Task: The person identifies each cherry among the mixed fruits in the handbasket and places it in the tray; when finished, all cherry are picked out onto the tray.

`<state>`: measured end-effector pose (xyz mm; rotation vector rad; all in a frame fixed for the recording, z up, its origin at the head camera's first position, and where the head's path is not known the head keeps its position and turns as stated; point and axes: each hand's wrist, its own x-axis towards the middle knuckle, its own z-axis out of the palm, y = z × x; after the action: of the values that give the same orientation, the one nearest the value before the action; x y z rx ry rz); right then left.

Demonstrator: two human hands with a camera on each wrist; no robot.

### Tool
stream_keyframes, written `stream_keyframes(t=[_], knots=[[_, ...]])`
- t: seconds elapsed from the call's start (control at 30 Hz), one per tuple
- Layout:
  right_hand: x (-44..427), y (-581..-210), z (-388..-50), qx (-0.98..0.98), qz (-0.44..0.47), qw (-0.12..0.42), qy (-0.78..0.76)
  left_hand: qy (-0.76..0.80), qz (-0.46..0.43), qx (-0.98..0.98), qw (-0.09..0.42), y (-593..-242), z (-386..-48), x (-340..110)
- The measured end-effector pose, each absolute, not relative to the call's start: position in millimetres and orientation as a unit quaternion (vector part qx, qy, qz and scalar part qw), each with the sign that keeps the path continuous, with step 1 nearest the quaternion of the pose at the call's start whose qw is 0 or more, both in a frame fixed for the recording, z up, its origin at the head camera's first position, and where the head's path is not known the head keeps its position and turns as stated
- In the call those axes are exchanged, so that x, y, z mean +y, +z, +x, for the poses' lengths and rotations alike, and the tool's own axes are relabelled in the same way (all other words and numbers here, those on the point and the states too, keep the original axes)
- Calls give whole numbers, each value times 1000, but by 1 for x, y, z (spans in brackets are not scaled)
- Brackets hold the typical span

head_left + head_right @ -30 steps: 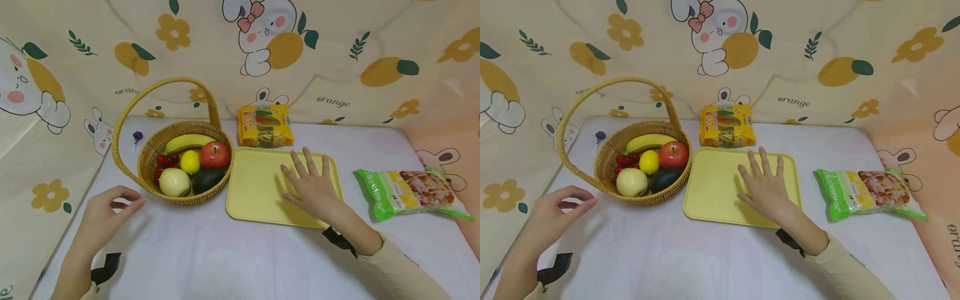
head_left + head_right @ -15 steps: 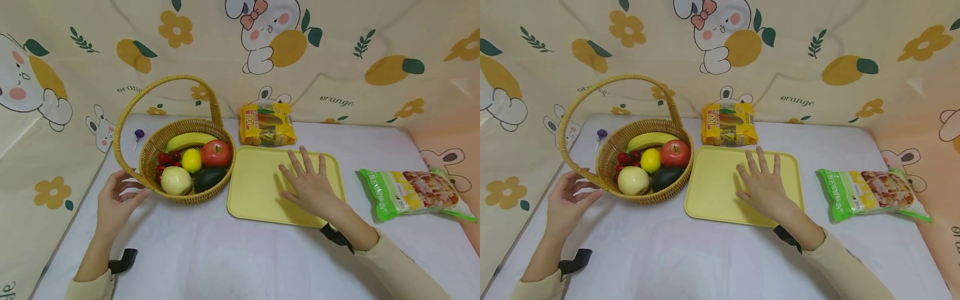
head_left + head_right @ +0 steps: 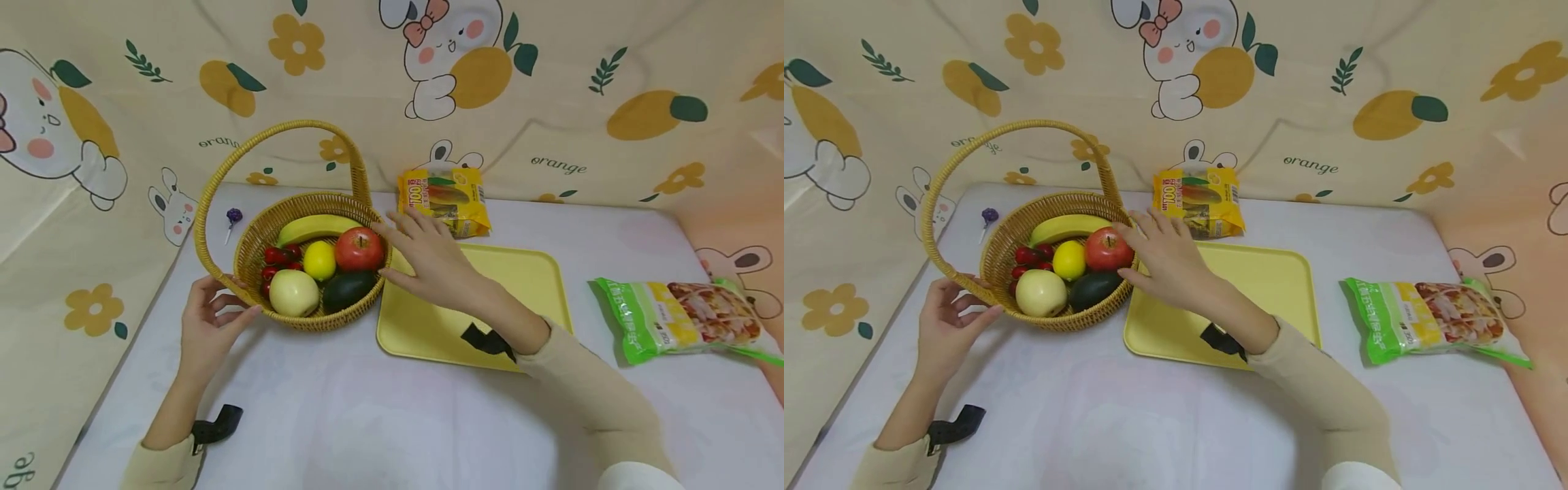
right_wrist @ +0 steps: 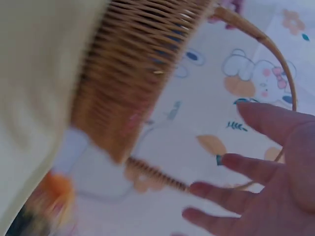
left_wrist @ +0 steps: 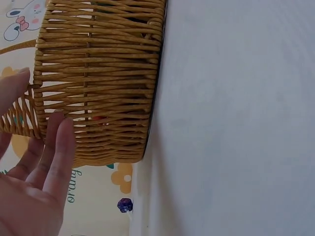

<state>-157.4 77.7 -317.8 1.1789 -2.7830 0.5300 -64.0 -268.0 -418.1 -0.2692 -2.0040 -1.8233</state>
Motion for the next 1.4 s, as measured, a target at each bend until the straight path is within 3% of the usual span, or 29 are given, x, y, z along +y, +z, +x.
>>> stream_keyframes(t=[0.3,0.63,1.4], knots=[[-24,-298,-215,-787,465,-172,368,-656,-105,-717,211,-421,-64,-268],[-95,-320,-251,-748,418,-305,416,-655,-108,-716,216,-424,-64,-271],[-119,-356,-266,-764,443,-345,318,-632,-132,-737,203,-432,-69,-271]])
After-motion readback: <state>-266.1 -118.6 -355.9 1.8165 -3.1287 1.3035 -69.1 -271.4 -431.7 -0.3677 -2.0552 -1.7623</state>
